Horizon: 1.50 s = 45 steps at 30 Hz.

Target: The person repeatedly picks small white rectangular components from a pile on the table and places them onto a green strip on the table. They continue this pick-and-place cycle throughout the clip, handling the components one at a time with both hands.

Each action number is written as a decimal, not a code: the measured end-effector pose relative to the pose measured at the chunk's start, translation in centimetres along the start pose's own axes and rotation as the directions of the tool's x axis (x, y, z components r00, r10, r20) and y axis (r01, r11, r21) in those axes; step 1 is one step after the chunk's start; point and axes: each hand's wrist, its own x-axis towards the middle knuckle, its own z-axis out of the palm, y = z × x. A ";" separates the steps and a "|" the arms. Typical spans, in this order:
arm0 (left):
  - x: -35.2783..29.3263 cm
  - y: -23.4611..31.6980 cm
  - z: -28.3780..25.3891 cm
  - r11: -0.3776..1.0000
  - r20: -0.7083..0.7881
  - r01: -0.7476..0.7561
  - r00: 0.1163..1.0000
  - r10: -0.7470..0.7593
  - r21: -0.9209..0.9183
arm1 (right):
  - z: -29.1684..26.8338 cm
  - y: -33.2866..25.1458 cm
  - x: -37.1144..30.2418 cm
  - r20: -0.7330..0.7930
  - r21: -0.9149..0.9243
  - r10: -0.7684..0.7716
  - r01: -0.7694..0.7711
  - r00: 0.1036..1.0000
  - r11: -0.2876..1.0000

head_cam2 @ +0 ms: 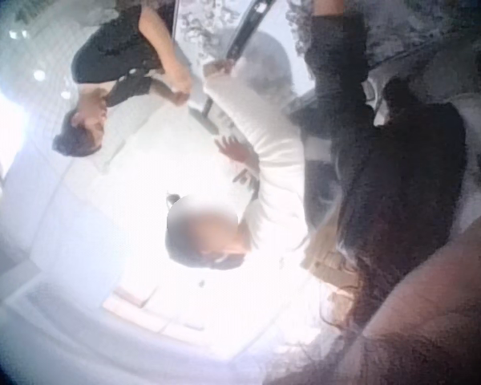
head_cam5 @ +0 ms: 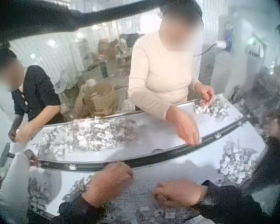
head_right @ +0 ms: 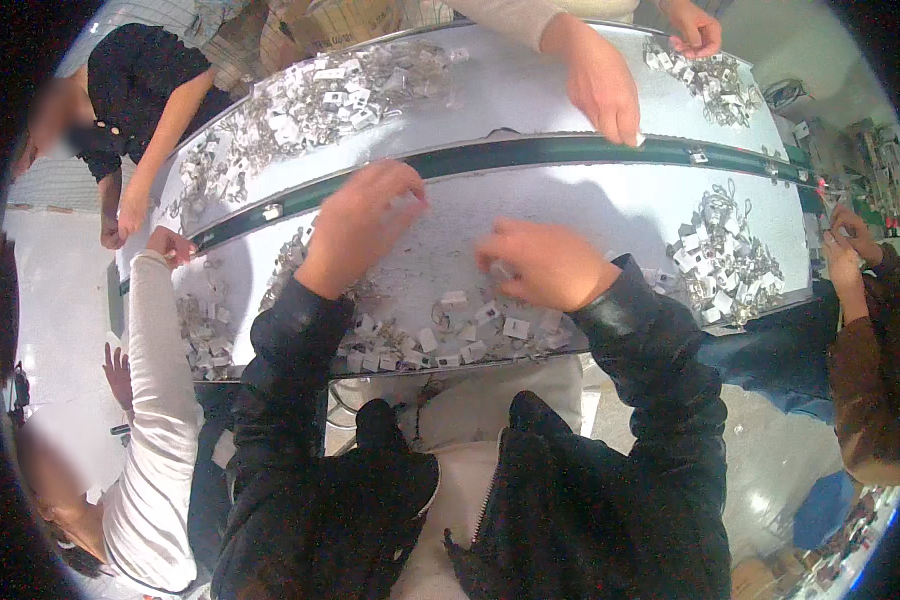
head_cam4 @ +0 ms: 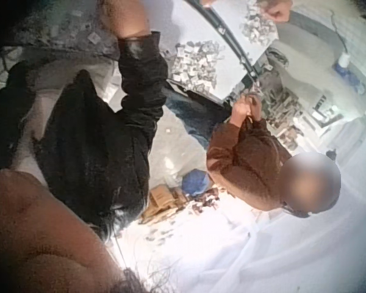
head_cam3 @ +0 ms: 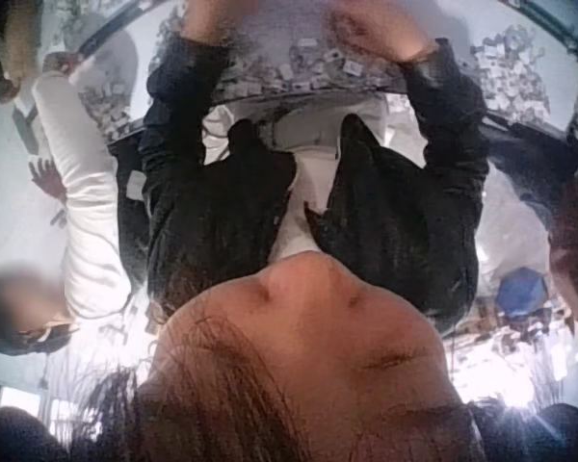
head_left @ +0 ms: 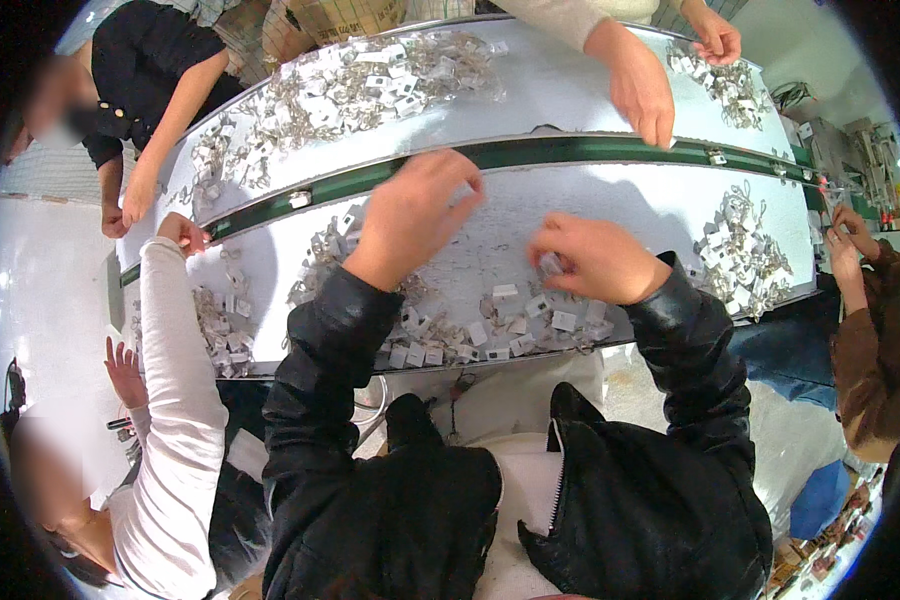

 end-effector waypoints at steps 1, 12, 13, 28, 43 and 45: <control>-0.3 0.6 0.2 0.994 0.084 -0.001 0.996 0.010 -0.108 | 0.6 0.0 0.8 -0.047 0.000 0.015 -0.015 0.999 1.000; -0.7 -0.6 1.8 0.557 0.388 0.437 0.897 -0.212 -0.706 | 2.8 0.6 5.8 -0.328 0.807 0.145 0.197 0.933 0.557; -0.7 -0.4 2.1 0.503 0.405 0.465 0.885 -0.231 -0.729 | 2.9 0.6 5.9 -0.351 0.819 0.115 0.245 0.929 0.519; -0.3 -0.9 1.6 0.866 -0.001 0.324 0.937 -0.351 -0.381 | 2.2 1.5 5.7 -0.474 0.420 0.084 0.141 0.876 0.897; -0.8 -0.7 1.0 0.909 0.231 0.156 0.971 -0.069 -0.386 | 3.0 1.5 5.2 -0.463 0.274 -0.058 0.205 0.884 0.940; -0.8 -0.1 1.7 0.946 0.168 0.157 0.979 -0.112 -0.285 | 2.8 1.2 5.2 -0.412 0.295 -0.002 0.136 0.911 0.946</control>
